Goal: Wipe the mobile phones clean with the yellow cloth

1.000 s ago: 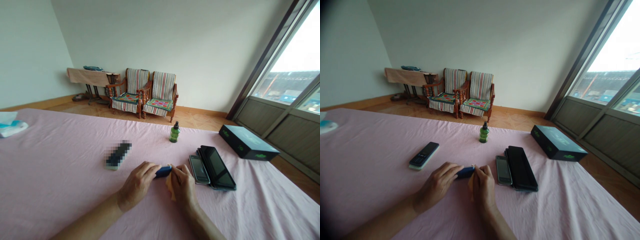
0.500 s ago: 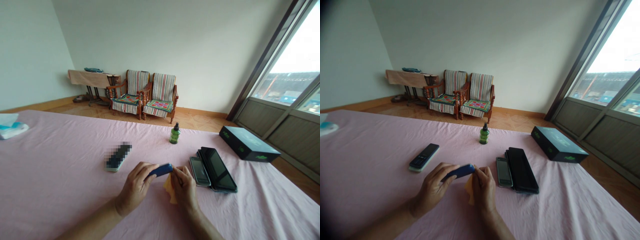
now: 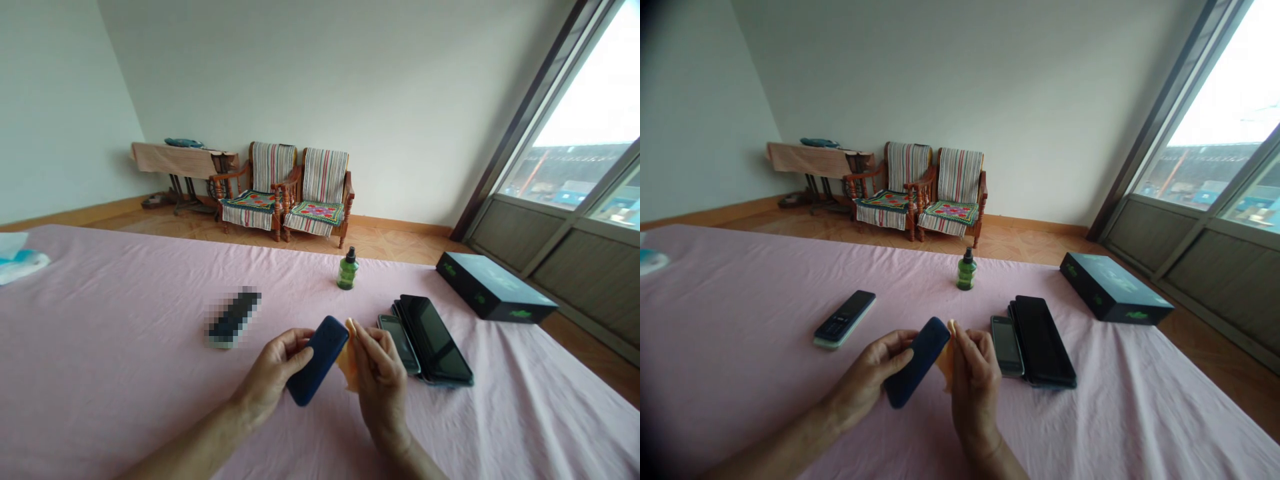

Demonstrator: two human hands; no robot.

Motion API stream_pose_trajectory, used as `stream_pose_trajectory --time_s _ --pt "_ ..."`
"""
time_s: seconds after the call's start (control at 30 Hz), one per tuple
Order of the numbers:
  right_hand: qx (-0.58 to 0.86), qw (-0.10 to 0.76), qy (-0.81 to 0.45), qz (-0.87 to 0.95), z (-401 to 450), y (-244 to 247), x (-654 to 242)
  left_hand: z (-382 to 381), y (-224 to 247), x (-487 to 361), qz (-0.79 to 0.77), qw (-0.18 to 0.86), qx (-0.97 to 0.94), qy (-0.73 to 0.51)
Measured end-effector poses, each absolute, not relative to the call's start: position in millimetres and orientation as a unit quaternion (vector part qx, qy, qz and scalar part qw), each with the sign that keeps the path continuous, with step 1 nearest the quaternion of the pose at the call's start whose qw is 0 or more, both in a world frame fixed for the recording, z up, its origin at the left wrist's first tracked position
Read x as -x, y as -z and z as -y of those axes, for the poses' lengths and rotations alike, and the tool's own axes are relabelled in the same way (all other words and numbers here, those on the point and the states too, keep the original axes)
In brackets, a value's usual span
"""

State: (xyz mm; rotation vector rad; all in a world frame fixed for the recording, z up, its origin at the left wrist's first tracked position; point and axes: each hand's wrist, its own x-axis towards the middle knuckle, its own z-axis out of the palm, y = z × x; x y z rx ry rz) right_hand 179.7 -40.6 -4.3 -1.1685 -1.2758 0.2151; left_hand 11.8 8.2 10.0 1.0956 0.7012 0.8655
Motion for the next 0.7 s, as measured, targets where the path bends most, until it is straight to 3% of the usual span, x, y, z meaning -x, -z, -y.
stream_pose_trajectory --time_s 0.33,0.7 --pt "0.452 0.554 -0.025 0.699 49.2 3.7 -173.7 -5.3 -9.0 -14.2 -0.313 0.786 -0.371 -0.383" --pt "0.352 0.441 -0.006 0.826 61.0 -0.5 -156.0 -11.6 -7.8 -8.2 -0.329 0.76 -0.361 -0.429"
